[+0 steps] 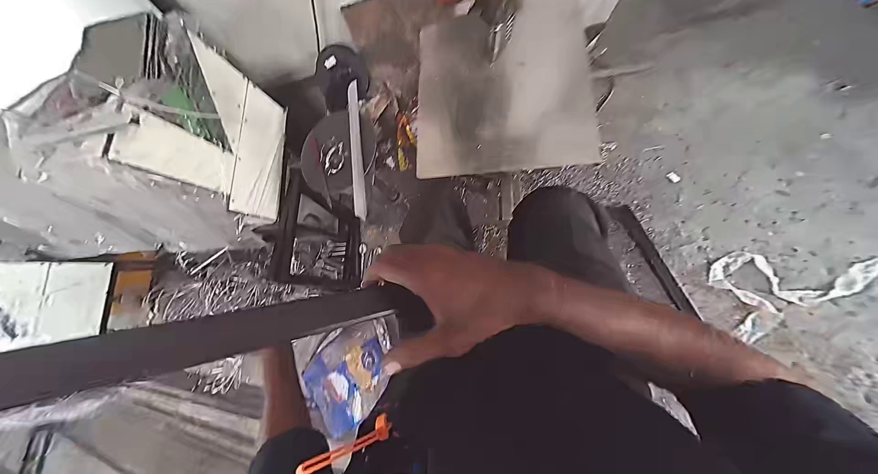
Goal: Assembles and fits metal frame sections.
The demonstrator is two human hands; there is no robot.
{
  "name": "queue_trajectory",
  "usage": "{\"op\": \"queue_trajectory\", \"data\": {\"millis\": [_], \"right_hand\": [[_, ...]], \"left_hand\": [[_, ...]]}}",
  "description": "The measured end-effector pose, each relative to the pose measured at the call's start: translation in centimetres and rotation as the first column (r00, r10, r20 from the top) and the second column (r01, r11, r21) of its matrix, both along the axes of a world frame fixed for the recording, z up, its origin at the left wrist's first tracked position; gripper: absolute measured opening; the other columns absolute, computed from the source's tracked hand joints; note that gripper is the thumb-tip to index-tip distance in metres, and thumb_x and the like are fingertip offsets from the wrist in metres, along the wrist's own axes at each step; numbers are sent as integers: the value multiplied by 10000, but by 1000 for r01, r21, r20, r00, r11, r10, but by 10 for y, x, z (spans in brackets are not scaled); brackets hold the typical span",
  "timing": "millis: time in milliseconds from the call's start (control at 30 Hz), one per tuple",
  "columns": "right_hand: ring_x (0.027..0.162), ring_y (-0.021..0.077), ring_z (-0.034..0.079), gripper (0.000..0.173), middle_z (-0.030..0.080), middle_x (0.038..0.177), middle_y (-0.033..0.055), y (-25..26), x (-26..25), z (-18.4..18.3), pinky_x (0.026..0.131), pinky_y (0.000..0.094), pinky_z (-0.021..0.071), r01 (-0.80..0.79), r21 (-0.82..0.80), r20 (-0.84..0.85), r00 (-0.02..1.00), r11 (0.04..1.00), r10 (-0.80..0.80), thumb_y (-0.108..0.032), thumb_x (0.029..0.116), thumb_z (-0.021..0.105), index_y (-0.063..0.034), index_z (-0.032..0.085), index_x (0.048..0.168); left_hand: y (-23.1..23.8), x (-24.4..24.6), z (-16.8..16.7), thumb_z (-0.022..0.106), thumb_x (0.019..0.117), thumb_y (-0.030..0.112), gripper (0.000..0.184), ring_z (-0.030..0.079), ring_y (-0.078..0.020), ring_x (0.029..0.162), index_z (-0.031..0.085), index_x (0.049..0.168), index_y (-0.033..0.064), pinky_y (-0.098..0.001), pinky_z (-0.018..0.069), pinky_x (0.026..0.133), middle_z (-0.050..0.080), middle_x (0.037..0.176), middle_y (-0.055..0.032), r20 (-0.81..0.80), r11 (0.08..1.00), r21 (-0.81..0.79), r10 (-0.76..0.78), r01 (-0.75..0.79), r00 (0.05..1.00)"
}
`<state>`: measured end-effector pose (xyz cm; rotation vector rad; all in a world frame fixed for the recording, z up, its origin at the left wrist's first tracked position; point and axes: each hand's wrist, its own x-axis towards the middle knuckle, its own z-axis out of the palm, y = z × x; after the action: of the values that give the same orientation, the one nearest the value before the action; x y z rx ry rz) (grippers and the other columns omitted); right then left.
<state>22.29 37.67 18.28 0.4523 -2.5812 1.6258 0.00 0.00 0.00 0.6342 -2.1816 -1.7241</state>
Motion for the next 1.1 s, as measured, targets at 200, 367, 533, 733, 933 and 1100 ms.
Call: {"op": "queue_trajectory", "data": {"millis": [200, 367, 533, 733, 933, 1100], "right_hand": [[893, 143, 708, 630, 715, 1019, 42, 33, 13, -46, 766, 391, 615, 684, 106, -154, 728, 722, -668, -530, 878, 756, -98, 591, 1305], [766, 107, 680, 583, 677, 914, 36, 58, 37, -24, 662, 329, 605, 793, -36, -182, 593, 608, -784, -408, 944, 713, -23, 489, 1320], [895, 96, 683, 648, 661, 1052, 44, 114, 80, 24, 801, 311, 620, 782, -147, -257, 561, 605, -787, -309, 964, 705, 10, 382, 1426], [1105, 164, 669, 473, 672, 1167, 1, 185, 141, 65, 1028, 392, 556, 753, -213, -402, 514, 623, -758, -296, 919, 776, -82, 541, 1270], [1109, 87, 665, 652, 682, 1209, -8, 195, 180, 40, 1013, 319, 559, 945, -89, -416, 251, 313, -874, -272, 809, 877, -29, 533, 1307], [1193, 266, 640, 467, 681, 1179, 60, 215, 191, -32, 1096, 500, 501, 807, -306, -589, 256, 505, -766, -103, 799, 851, -77, 576, 1175]], "left_hand": [[36, -34, 51, 492, 1063, 391, 437, 609, -115, 727, 574, 1202, -15, -354, 552, 694, 618, 861, -52, -157, 989, -145, 12, -35, 987], [84, -53, 124, 556, 1032, 159, 278, 539, -72, 596, 535, 1200, -61, -276, 518, 609, 551, 758, -4, -411, 970, -152, -237, 190, 880], [147, -61, 186, 586, 1010, 187, 283, 591, -85, 637, 490, 1215, 17, -289, 558, 654, 586, 803, 21, -542, 911, -82, -380, 403, 750], [232, -68, 217, 541, 1016, 69, 110, 567, -130, 644, 513, 1070, -23, -306, 531, 651, 558, 732, -20, -836, 787, -23, -353, 616, 419], [292, -51, 178, 757, 863, 182, 852, 584, -217, 1238, 232, 1349, -282, -355, 493, 1072, 557, 1273, -290, -869, 824, -233, -415, 517, 269], [305, -55, 136, 758, 953, 212, 269, 667, -29, 943, 612, 1160, 120, -272, 572, 878, 701, 1030, 73, -785, 580, -495, -618, 646, -46]]}}
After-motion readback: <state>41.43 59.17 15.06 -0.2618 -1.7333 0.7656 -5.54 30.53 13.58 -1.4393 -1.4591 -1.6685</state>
